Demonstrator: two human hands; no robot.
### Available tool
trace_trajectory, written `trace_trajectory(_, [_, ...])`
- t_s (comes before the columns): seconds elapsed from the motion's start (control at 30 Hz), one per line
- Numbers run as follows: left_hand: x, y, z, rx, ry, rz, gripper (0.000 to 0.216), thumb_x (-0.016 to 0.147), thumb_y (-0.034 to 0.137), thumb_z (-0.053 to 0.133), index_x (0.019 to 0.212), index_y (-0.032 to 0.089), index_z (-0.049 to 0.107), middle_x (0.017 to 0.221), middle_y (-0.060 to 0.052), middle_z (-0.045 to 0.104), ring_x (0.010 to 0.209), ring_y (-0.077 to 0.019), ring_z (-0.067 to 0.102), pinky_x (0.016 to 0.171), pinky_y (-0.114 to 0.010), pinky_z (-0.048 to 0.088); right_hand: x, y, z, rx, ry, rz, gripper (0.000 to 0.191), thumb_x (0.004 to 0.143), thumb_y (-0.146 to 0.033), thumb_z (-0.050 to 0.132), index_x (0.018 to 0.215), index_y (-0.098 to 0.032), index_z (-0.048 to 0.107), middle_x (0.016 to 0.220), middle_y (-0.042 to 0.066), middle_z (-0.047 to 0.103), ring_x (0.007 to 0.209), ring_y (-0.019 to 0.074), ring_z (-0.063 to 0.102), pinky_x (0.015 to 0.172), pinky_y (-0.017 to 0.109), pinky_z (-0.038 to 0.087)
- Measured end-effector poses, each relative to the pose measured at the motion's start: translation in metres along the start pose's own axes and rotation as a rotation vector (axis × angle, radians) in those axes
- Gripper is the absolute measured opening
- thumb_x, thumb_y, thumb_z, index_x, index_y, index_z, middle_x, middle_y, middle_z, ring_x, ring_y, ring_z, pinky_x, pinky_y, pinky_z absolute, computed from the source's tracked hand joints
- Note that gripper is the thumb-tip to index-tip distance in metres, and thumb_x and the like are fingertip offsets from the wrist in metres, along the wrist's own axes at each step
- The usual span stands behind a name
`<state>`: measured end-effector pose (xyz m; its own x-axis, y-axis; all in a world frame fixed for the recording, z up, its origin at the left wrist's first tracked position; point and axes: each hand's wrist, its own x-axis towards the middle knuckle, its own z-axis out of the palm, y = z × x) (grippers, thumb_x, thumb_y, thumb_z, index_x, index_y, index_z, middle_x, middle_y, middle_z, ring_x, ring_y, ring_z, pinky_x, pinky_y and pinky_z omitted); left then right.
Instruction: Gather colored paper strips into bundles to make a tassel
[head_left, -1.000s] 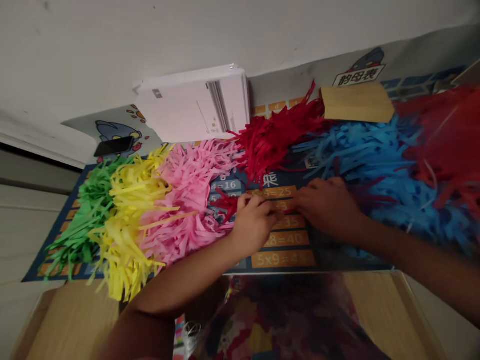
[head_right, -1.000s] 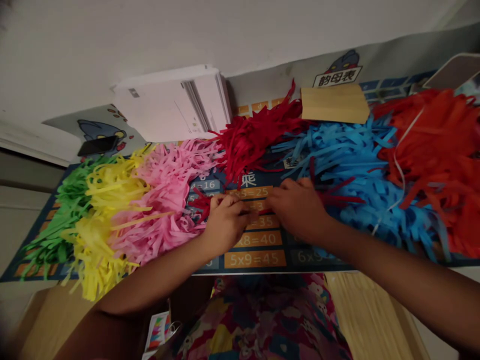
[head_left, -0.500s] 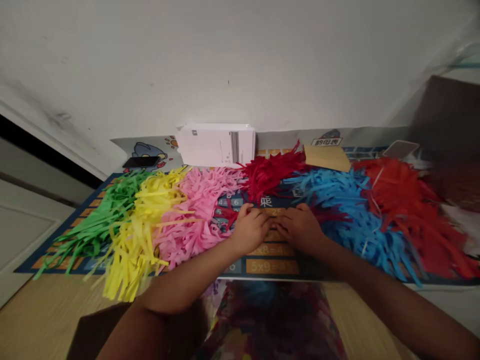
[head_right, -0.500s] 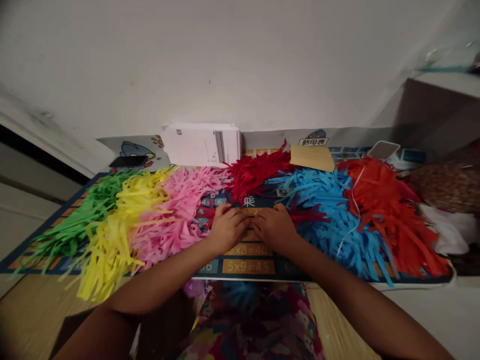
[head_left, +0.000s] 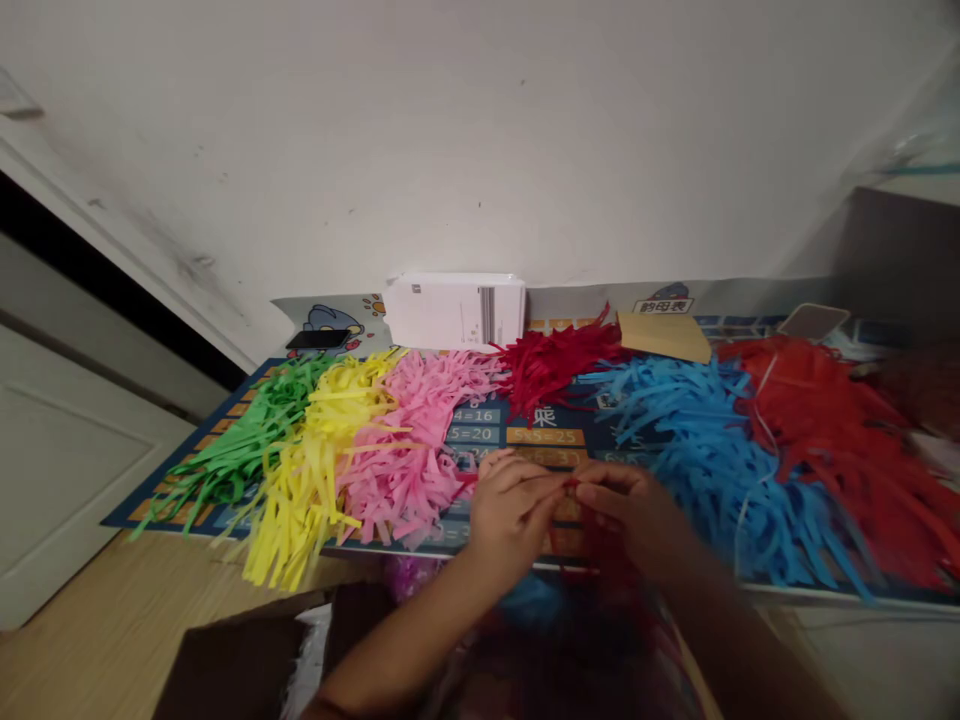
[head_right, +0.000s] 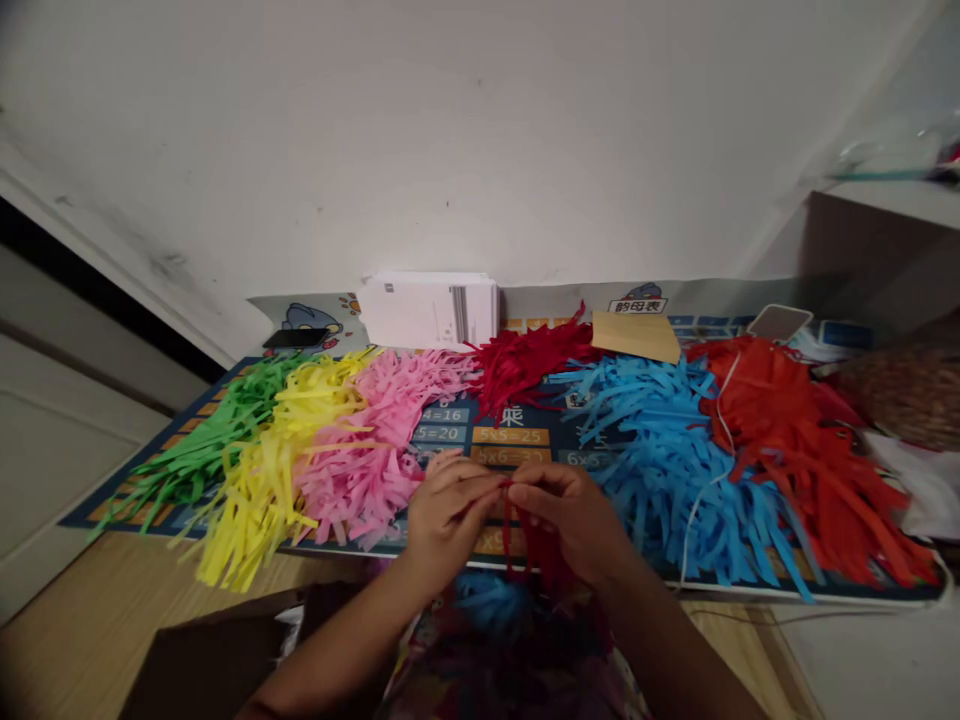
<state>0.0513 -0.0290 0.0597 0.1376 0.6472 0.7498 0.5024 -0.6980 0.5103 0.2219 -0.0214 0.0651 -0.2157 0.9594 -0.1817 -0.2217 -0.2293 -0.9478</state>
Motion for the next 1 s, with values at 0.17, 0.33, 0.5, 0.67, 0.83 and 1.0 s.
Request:
trace_trajectory(0.17, [-0.013, 0.004, 0.014, -0.006, 0.008, -0.078, 0.016, 0.095, 0.025, 0.058, 0.086, 0.022, 0.071, 0.078, -0.001, 0.075, 0.072, -0.014, 0.068, 0.083, -0.036, 0.052, -0.007, 0.011, 0.013, 0.18, 0.115, 0.006, 0.038, 0.054, -0.045, 0.091, 0.063, -0.019, 0.064, 0.05, -0.003, 0.054, 0.042, 0.0069, 0.044, 0.042, 0.018, 0.031])
trace_trajectory(0.33, [-0.013, 0.004, 0.017, -0.168, -0.001, -0.068, 0.012, 0.092, 0.018, 0.06, 0.088, 0.02, 0.071, 0.079, -0.003, 0.074, 0.075, -0.0153, 0.067, 0.078, -0.034, 0.052, -0.009, 0.012, 0.01, 0.178, 0.12, 0.063, 0.038, 0.058, -0.042, 0.091, 0.08, -0.021, 0.068, 0.056, -0.004, 0.059, 0.044, 0.0082, 0.05, 0.043, 0.018, 0.038])
trace_trajectory(0.5, [-0.014, 0.0, 0.016, -0.263, -0.016, -0.141, 0.012, 0.092, 0.02, 0.061, 0.094, 0.02, 0.073, 0.082, -0.005, 0.072, 0.078, -0.0162, 0.066, 0.073, -0.032, 0.054, -0.009, 0.014, 0.007, 0.209, 0.086, 0.003, 0.025, 0.063, -0.034, 0.088, 0.071, -0.02, 0.069, 0.064, -0.003, 0.058, 0.052, 0.0076, 0.051, 0.048, 0.017, 0.039])
trace_trajectory(0.67, [-0.013, -0.006, 0.019, -0.218, -0.022, -0.05, 0.01, 0.092, 0.019, 0.063, 0.097, 0.022, 0.072, 0.082, -0.002, 0.072, 0.077, -0.0145, 0.066, 0.084, -0.035, 0.054, -0.005, 0.018, 0.009, 0.087, 0.175, -0.287, 0.011, 0.072, -0.025, 0.081, 0.069, -0.023, 0.071, 0.074, -0.002, 0.059, 0.067, 0.0102, 0.055, 0.059, 0.021, 0.044])
trace_trajectory(0.83, [-0.017, -0.01, 0.023, -0.26, 0.01, -0.12, 0.013, 0.092, 0.016, 0.061, 0.1, 0.022, 0.07, 0.086, -0.004, 0.07, 0.083, -0.0157, 0.065, 0.08, -0.031, 0.055, -0.004, 0.029, 0.025, -0.234, 0.289, -0.553, 0.01, 0.079, -0.016, 0.073, 0.075, -0.025, 0.071, 0.074, -0.002, 0.061, 0.071, 0.0124, 0.058, 0.067, 0.024, 0.048])
trace_trajectory(1.0, [-0.016, -0.018, 0.013, -0.536, -0.01, -0.493, 0.013, 0.097, 0.024, 0.055, 0.091, 0.021, 0.066, 0.087, -0.004, 0.071, 0.084, -0.0157, 0.066, 0.086, -0.032, 0.052, 0.002, 0.016, 0.011, -0.43, 0.3, -0.636, 0.009, 0.081, -0.016, 0.07, 0.079, -0.025, 0.071, 0.077, -0.001, 0.065, 0.073, 0.0137, 0.061, 0.067, 0.025, 0.049])
